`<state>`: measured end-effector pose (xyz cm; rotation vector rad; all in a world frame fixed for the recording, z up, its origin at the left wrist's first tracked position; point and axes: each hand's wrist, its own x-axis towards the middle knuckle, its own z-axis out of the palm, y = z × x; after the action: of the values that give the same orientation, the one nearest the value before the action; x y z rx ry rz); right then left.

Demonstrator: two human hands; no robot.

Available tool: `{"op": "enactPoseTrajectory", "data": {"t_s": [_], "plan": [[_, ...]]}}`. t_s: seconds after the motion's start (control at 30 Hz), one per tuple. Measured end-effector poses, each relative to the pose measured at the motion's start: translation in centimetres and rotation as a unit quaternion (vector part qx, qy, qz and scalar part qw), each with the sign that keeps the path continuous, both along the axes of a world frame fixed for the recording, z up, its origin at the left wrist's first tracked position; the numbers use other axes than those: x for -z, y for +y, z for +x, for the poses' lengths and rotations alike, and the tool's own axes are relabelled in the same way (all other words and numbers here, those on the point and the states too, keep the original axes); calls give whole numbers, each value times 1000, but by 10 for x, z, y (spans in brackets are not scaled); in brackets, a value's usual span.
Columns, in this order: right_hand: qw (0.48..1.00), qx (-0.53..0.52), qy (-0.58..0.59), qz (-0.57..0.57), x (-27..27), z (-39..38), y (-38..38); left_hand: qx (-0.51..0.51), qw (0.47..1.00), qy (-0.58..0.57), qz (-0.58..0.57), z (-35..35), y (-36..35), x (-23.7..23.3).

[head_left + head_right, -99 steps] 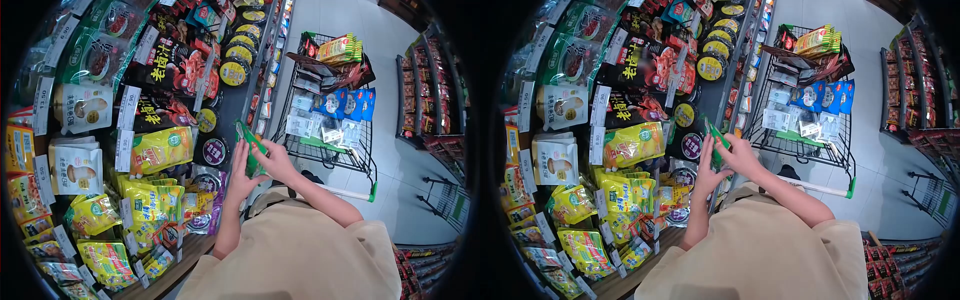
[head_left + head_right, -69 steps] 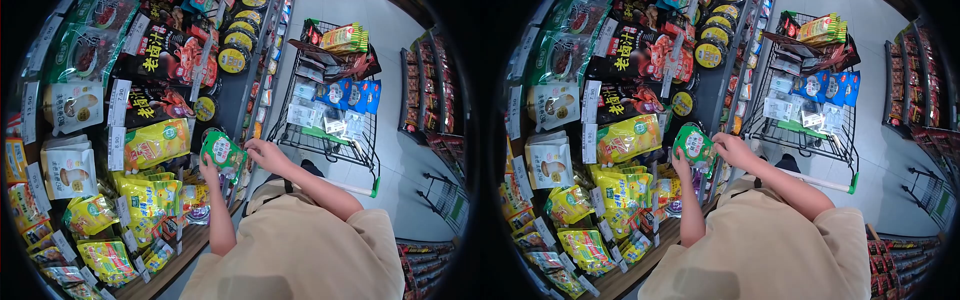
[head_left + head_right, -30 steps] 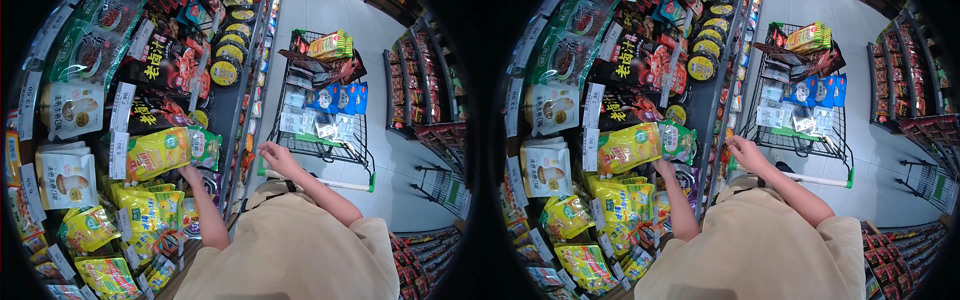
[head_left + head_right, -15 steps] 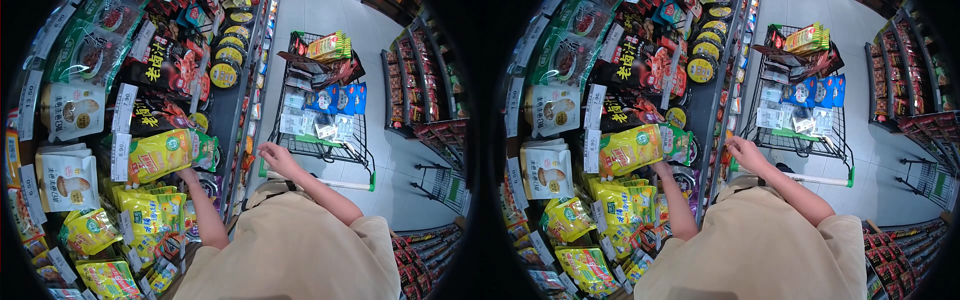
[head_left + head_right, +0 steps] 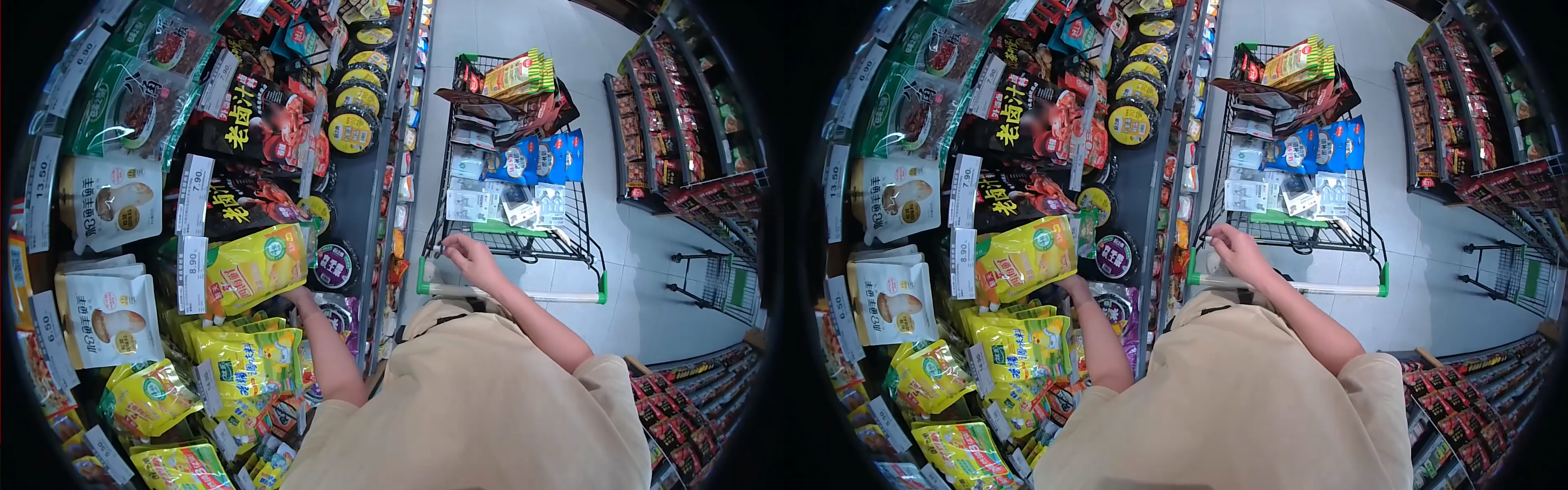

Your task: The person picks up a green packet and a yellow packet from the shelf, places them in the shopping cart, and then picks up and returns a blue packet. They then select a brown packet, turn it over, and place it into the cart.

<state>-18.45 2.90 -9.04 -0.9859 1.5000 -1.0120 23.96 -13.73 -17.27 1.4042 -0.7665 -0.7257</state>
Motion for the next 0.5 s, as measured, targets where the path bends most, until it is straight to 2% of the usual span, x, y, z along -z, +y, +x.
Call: {"op": "enactPoseTrajectory", "data": {"t_s": [0.5], "plan": [[993,119,13,23,7,-41,43,-1,1000,-7,-6,4,-23,-12]]}}
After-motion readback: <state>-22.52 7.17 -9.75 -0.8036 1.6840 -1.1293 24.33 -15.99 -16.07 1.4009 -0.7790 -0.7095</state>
